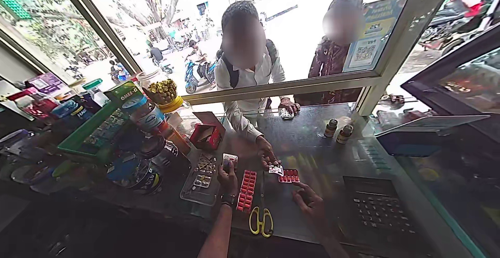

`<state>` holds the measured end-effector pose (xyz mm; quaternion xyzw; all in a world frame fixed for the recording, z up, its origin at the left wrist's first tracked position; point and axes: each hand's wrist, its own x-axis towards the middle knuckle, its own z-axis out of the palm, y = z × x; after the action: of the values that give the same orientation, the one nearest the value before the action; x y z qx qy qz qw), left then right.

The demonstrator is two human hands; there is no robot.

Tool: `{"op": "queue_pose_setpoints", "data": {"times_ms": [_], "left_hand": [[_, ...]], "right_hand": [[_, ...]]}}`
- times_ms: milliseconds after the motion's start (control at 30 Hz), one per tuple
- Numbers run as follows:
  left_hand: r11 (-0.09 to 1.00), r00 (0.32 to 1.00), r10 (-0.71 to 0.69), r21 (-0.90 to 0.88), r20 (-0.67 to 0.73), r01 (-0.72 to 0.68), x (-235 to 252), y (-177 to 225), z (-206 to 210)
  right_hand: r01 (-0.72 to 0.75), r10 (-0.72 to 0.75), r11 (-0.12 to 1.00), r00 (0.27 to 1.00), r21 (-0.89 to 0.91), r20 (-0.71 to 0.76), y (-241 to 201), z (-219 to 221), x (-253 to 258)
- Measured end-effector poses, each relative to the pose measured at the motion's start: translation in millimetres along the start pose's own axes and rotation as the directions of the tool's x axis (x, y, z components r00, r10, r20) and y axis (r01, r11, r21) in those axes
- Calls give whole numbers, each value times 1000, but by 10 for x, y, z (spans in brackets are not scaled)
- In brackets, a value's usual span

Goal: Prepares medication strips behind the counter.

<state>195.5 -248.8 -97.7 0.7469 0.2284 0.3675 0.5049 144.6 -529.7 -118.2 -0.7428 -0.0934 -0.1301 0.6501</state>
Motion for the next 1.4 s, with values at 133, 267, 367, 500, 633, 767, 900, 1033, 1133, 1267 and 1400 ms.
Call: {"op": "queue_pose_setpoints", "data": {"times_ms": [133,267,367,500,633,767,900,1033,1133,1267,1400], "left_hand": [[999,1000,-12,36,2,12,14,-9,-35],[1000,1000,1,19,19,-1,20,-27,-22],[1000,999,-19,25,28,19,-37,-31,41],[999,1000,-30,27,-5,30,29,-57,-51],[1000,1000,-23,13,11,23,-28,-44,31],[1000,1000,-18,-5,-11,18,-5,-43,-24],[1000,1000,-5,-10,-4,4,-8,-77,36],[1000,1000,-5,-8,-15,5,32,-94,-24],[1000,1000,-12,-22,-6,12,-50,-87,29],[1000,1000,-11,-8,-23,11,14,-27,-36],[1000,1000,-25,-13,-12,25,-9,-69,-10]], "right_hand": [[113,-113,994,992,1,-49,20,49,-22],[420,-420,907,906,-4,-53,-518,-235,156],[151,-155,589,985,794,-73,-1238,-673,397],[106,13,60,994,993,-107,-1483,-1069,684],[-72,48,278,997,958,61,-1374,-870,492],[-23,-61,864,987,503,149,-620,-312,88],[300,-263,927,948,-225,178,-176,-86,-164],[219,-187,968,956,-125,227,-10,15,-178],[192,-146,968,953,-160,265,-6,-71,-170],[261,-176,927,937,-269,303,-21,31,-190],[268,-163,906,935,-327,314,15,21,-208]]}}
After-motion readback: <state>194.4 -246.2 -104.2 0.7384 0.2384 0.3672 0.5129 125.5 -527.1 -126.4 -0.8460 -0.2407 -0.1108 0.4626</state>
